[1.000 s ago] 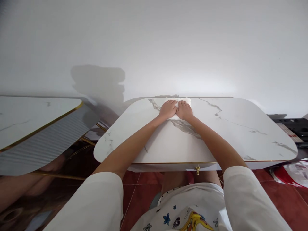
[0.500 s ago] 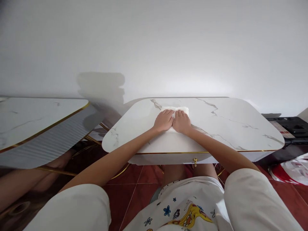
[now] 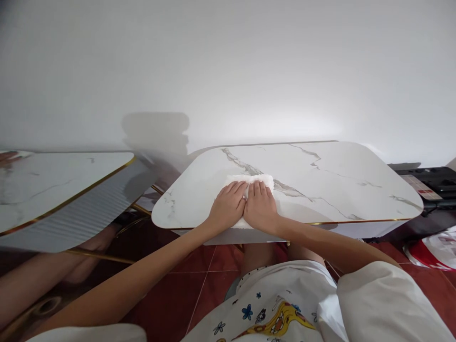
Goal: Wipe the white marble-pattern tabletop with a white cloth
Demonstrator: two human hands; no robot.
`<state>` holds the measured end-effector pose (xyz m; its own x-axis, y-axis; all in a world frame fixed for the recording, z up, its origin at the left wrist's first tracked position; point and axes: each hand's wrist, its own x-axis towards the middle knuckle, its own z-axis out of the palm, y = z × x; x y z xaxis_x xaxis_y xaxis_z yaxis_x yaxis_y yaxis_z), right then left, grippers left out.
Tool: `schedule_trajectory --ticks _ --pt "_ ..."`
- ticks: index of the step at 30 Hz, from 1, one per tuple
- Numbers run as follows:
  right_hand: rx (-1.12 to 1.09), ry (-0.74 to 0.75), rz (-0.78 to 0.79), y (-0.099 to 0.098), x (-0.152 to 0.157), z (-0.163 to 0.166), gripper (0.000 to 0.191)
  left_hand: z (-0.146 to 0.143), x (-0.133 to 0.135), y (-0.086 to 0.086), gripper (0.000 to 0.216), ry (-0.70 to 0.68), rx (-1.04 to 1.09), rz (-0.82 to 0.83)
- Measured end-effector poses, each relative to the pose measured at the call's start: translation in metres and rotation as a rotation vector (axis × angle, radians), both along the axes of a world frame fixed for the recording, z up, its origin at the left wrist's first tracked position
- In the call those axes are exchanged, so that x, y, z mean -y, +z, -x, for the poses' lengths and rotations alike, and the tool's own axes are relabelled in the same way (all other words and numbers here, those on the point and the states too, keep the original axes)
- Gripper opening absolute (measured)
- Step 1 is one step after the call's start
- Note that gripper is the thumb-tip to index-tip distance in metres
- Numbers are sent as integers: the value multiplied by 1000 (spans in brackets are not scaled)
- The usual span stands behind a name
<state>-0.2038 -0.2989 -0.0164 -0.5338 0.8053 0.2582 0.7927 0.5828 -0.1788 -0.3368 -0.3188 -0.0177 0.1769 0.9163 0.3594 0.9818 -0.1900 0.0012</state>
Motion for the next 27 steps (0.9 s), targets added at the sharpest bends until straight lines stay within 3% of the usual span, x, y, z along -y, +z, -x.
schedule_trajectory --ticks 8,12,27 --pt "13 -28 14 -5 -1 -31 58 -35 0 1 45 -4 65 -7" --pt "19 -29 -3 -7 -9 -35 58 -40 -10 4 40 -26 105 2" --pt "64 6 -27 -1 -129 -16 57 -26 -122 10 31 13 165 13"
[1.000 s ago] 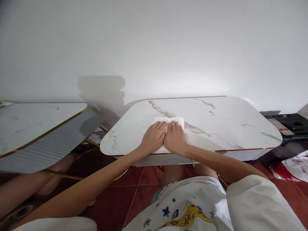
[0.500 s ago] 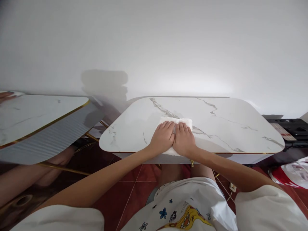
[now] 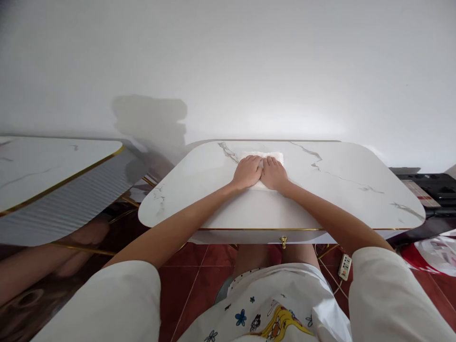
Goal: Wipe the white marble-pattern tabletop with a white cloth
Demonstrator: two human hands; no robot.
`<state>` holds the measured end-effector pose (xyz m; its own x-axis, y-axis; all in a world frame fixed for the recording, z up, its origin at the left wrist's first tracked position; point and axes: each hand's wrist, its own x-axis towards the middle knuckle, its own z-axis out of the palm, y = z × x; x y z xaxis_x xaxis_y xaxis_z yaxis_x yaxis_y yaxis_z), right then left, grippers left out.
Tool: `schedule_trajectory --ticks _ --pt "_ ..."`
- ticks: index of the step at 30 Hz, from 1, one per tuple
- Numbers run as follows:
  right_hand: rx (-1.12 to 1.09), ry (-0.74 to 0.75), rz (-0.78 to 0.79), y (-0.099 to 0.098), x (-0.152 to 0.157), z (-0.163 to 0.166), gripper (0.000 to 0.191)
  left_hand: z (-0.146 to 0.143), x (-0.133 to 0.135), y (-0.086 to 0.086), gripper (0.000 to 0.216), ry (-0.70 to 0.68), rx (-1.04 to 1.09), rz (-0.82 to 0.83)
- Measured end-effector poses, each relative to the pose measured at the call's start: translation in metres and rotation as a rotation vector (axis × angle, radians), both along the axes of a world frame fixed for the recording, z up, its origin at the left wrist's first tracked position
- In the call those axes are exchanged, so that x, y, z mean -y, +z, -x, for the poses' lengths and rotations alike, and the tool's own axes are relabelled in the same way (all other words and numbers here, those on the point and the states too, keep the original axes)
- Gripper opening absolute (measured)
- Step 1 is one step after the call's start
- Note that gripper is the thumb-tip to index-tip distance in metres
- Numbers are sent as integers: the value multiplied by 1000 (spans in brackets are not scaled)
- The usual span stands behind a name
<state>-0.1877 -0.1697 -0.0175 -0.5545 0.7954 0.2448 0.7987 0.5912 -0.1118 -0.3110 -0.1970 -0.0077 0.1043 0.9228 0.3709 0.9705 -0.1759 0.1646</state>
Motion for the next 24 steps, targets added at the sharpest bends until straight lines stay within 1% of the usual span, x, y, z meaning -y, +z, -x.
schedule_trajectory --ticks 7,13,19,24 --pt "-7 -42 27 2 -45 6 57 4 -45 0 32 -9 17 -6" --pt "-11 -65 7 3 -79 13 56 11 -81 -1 34 -12 25 -18" --pt "-20 -77 51 5 -108 20 58 17 -111 -2 36 -2 41 -17" --pt "-17 -92 51 5 -127 24 58 21 -131 -2 38 6 52 -13"
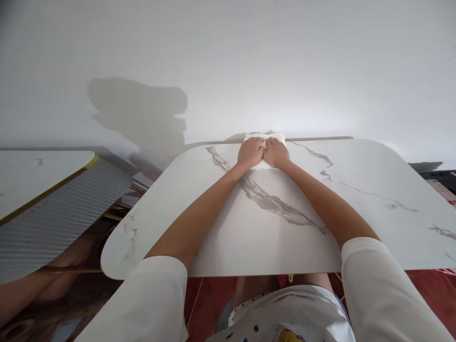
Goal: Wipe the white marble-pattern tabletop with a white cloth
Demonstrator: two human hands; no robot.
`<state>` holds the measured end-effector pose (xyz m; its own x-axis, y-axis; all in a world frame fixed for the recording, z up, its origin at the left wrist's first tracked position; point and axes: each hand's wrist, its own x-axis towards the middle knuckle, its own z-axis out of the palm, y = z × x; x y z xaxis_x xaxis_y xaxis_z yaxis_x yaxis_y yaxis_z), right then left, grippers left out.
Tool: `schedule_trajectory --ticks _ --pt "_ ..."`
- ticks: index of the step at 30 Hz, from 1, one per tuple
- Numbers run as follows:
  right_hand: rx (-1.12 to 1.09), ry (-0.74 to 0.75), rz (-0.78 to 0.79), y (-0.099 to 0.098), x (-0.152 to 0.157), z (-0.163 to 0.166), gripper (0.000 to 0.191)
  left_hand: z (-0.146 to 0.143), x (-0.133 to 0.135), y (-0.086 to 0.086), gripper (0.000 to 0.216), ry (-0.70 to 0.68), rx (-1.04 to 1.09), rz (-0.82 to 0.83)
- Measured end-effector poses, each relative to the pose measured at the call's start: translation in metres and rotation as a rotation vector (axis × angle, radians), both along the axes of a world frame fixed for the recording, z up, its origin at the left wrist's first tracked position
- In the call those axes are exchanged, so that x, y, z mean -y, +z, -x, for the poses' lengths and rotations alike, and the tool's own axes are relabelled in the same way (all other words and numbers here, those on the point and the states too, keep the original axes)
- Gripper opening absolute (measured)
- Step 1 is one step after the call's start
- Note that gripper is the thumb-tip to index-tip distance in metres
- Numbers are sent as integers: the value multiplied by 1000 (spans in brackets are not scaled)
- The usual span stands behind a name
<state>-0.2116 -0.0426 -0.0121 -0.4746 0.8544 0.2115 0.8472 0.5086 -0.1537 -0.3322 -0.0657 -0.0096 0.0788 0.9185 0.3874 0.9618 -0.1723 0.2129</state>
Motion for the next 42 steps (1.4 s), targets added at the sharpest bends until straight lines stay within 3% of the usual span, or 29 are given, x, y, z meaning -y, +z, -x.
schedule_trajectory --ticks 12,23,31,42 --pt "-28 -1 2 -1 -22 5 53 5 -30 -3 38 14 -65 26" --pt "-16 -46 -25 -5 -33 -21 54 -25 -30 4 33 16 -115 28" --pt "10 -46 -79 -9 -13 -28 54 -31 -4 3 34 1 -100 14" --pt "7 -57 -30 -10 33 -44 56 -45 42 -1 33 -16 -99 1"
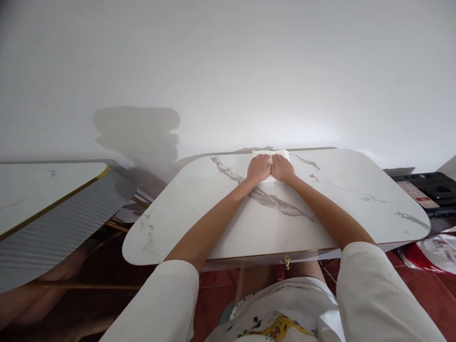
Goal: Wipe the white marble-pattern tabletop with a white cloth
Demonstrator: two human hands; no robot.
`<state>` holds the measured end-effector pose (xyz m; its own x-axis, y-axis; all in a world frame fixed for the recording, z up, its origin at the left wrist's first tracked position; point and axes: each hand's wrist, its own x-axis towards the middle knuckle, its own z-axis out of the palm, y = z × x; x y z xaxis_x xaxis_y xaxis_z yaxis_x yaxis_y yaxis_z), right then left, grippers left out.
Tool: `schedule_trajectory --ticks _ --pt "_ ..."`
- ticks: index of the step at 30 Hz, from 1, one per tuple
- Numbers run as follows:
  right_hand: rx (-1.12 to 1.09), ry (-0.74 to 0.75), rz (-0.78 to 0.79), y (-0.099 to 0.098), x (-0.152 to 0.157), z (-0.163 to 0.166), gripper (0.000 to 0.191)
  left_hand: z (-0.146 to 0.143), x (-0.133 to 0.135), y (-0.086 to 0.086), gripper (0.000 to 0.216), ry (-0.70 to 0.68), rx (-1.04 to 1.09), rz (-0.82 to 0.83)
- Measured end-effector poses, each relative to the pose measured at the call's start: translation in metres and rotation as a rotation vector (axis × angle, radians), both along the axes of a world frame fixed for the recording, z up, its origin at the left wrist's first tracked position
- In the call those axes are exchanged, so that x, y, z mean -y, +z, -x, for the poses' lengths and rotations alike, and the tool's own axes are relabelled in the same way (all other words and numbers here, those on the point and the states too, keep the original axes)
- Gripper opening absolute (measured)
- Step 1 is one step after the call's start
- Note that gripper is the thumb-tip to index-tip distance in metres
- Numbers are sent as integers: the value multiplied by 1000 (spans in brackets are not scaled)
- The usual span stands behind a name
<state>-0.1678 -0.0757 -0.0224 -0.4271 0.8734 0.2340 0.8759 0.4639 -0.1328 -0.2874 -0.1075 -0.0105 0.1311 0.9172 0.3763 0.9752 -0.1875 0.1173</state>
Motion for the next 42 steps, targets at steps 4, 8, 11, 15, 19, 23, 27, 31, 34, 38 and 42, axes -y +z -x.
schedule_trajectory --ticks 4,8,11,15,19,23,27,31,34,38,42 --pt "-6 26 -4 2 24 -5 55 -5 24 2 33 15 19 14" --pt "33 15 14 6 53 -8 56 -7 51 4 31 5 7 39" --pt "52 22 13 7 75 -11 56 -7 72 4 32 -10 -9 45" --pt "18 46 -8 5 109 -15 57 -9 102 3 34 -34 -21 47" --pt "0 56 -27 4 146 -19 56 -11 136 3 37 -31 -38 69" --pt "7 60 -16 5 178 -23 57 -16 167 4 40 -11 -45 101" --pt "2 76 -23 5 196 -33 58 -27 188 3 44 12 -20 107" --pt "-7 75 -33 1 201 -51 57 -45 195 0 45 17 7 103" --pt "0 63 -27 0 200 -60 57 -54 192 0 45 2 12 111" --pt "16 63 -21 1 185 -63 58 -56 177 2 39 -24 16 98" --pt "17 73 -1 3 152 -59 58 -53 147 4 32 -35 -24 82"
